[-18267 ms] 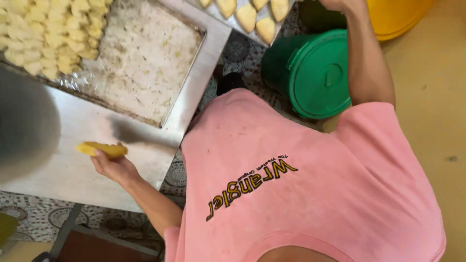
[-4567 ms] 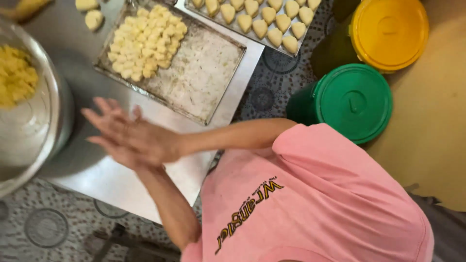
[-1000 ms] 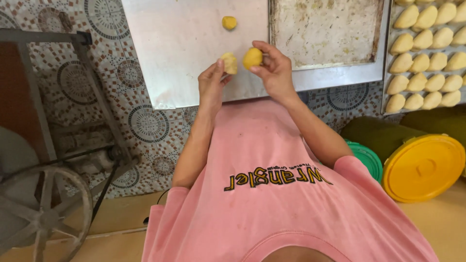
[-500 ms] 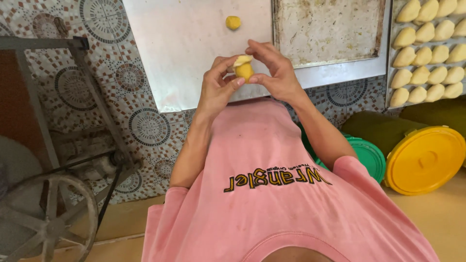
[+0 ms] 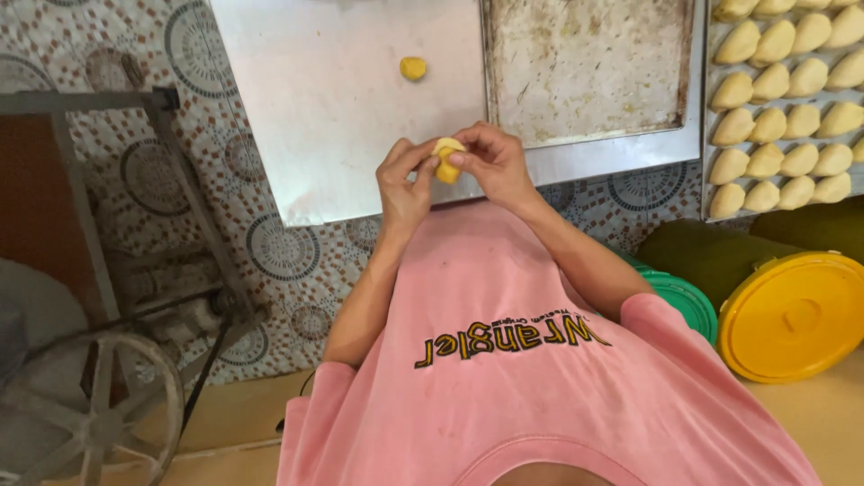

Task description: The person is manually shaping small portions of dough into balls and arranging them on a baking tray.

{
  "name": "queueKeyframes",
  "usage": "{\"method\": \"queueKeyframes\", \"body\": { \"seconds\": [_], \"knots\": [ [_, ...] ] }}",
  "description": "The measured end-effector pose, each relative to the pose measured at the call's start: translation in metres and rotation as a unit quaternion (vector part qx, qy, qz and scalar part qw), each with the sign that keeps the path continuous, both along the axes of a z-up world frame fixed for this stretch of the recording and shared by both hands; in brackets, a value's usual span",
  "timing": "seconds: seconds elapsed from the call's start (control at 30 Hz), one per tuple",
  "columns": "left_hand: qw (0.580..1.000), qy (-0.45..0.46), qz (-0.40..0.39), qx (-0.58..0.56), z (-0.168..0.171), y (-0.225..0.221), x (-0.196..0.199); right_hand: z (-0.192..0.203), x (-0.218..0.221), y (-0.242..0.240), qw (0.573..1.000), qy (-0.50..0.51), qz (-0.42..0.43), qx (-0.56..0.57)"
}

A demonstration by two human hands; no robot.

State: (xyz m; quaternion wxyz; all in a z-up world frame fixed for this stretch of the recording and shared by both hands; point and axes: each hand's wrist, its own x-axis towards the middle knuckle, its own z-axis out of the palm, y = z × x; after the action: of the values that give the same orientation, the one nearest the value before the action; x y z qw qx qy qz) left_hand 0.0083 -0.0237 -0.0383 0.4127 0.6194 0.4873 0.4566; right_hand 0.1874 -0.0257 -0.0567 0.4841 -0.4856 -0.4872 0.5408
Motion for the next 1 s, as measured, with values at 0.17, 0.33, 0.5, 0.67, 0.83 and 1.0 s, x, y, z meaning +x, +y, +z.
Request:
{"method": "queueKeyframes", "body": {
  "seconds": [0.17, 0.33, 0.5, 0.67, 0.83, 1.0],
  "knots": [
    [0.935, -0.265, 0.114, -0.207, -0.051, -0.012, -0.047, -0.022, 0.004, 0.054, 0.994, -0.111, 0.008, 0.025],
    [0.838, -0.445, 0.128, -0.287, -0.064, -0.031, -0.118, -0.072, -0.048, 0.134, 0.894, -0.431, 0.114, -0.052],
    [0.904, -0.358, 0.062, -0.224, -0.04, -0.041, -0.142, -0.049, -0.061, 0.168, 0.805, -0.574, 0.149, -0.022],
    [0.95, -0.274, 0.056, -0.136, -0.07, -0.013, -0.123, 0.046, -0.051, 0.095, 0.902, -0.337, 0.236, 0.133],
    [0.97, -0.216, -0.045, -0.104, -0.056, 0.01, -0.078, 0.034, -0.049, 0.03, 0.97, -0.05, 0.086, 0.221],
    [0.985, -0.146, -0.058, -0.074, -0.037, 0.032, -0.038, 0.016, -0.016, 0.039, 0.971, -0.062, -0.002, 0.232]
  ]
}}
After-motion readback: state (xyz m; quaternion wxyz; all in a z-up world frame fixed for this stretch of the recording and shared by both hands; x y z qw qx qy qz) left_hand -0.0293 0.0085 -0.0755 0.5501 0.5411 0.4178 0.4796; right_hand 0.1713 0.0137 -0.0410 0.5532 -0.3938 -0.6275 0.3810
